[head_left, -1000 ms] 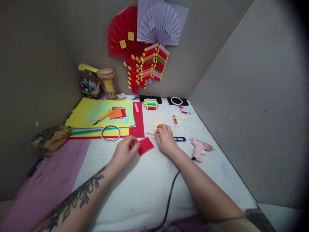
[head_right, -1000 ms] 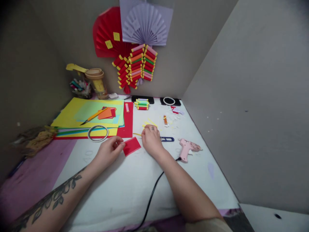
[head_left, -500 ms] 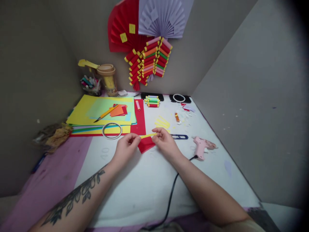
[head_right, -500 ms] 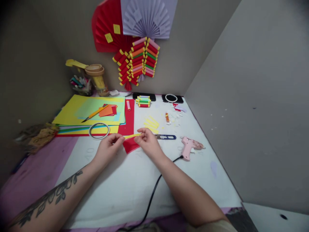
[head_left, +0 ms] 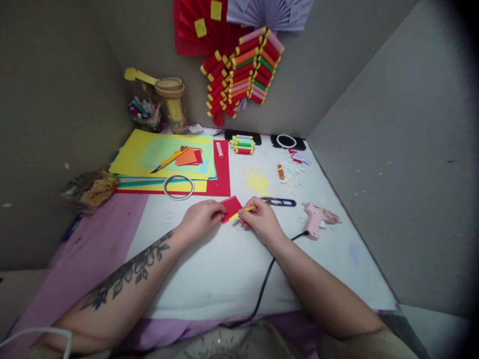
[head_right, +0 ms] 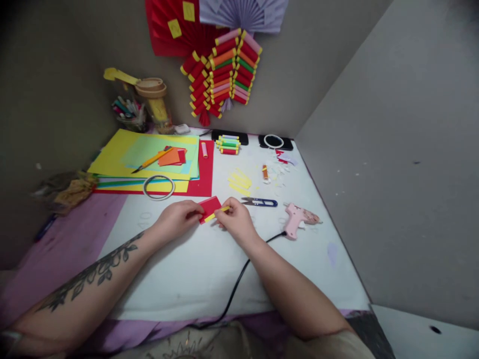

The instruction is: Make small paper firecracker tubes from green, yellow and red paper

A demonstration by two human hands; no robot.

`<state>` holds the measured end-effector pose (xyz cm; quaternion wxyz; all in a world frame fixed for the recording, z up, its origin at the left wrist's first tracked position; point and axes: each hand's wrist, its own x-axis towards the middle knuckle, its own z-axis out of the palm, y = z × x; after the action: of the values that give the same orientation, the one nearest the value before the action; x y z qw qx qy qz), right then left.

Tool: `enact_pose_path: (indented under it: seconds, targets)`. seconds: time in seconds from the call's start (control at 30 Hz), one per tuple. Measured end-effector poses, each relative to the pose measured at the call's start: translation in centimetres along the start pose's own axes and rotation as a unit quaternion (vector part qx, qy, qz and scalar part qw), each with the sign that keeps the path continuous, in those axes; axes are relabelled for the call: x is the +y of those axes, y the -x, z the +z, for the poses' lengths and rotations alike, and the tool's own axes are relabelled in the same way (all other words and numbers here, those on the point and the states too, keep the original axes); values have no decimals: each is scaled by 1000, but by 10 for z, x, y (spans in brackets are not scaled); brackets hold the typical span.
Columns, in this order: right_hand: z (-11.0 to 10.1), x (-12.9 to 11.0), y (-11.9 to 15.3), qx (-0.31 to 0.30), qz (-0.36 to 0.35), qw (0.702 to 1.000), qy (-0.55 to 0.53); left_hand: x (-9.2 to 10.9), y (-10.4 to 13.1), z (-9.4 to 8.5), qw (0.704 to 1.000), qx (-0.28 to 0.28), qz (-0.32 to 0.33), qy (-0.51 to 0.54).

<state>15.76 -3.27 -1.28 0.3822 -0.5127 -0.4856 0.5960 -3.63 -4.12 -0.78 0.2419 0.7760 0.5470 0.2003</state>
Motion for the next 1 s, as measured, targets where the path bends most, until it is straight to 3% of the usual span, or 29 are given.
enact_pose_path:
  seconds: [0.27,0.5,1.0]
  targets:
    - [13,6,6,44,-95,985,137,1,-1,-1,1000,-20,19,10]
    - [17,10,9,54,-112,973,193,0,-3,-5,997,-42,-14,60]
    - [20,10,9,60,-117,963,236,-1,-2,-8,995,-46,-7,88]
